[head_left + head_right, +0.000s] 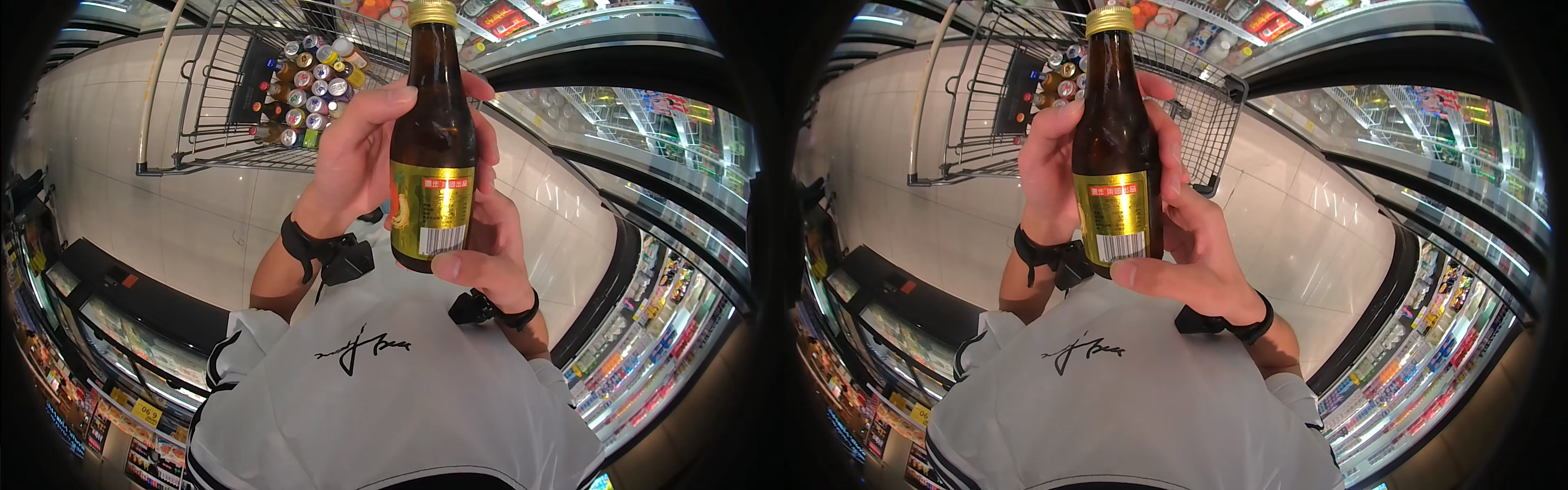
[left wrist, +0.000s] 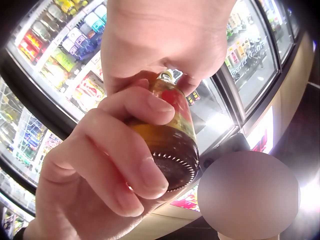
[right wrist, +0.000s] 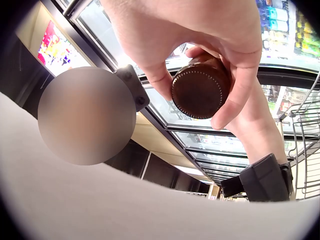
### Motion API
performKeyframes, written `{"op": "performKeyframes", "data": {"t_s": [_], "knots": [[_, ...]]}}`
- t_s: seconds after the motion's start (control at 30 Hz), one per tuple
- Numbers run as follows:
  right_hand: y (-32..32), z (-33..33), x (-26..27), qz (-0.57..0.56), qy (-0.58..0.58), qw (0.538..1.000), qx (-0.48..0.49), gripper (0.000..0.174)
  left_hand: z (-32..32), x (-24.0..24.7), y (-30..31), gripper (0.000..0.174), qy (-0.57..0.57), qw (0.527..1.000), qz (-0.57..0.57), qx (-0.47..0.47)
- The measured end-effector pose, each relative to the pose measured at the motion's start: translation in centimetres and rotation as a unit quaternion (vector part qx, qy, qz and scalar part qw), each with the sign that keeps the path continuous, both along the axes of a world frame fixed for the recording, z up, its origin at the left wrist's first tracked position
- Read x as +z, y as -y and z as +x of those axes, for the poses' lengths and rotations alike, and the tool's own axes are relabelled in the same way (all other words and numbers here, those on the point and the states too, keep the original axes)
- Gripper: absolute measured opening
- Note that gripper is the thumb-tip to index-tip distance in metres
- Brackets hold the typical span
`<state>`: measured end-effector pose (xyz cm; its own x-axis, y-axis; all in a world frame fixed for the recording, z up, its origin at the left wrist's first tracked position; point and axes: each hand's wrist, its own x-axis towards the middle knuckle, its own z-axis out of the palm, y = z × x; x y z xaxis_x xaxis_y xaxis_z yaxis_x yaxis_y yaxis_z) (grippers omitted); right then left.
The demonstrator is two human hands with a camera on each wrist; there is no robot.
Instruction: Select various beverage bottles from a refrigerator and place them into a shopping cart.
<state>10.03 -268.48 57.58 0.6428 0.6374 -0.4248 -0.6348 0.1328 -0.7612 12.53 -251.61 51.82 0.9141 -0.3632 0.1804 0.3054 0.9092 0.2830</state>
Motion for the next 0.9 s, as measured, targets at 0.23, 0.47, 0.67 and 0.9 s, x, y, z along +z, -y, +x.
{"op": "performKeyframes", "data": {"t_s": [0.23,0.47,0.67,0.9], "knots": [[-0.3,-0.1,0.0,0.001,-0.011,1.000,-0.002,0.064,-0.2,0.0,-0.3,0.057,-0.004,1.000,-0.004,0.003],[-0.5,0.0,0.0,0.002,-0.002,1.000,0.011,0.067,-0.4,0.3,-0.4,0.056,-0.014,1.000,-0.008,0.009],[-1.8,-0.6,0.4,-0.077,0.051,0.995,-0.031,0.080,-0.5,0.5,-0.7,0.055,-0.011,1.000,0.003,0.014],[-1.1,-0.7,0.2,0.001,0.003,1.000,0.009,0.067,-0.9,0.5,-1.0,0.056,-0.012,1.000,-0.003,0.010]]}}
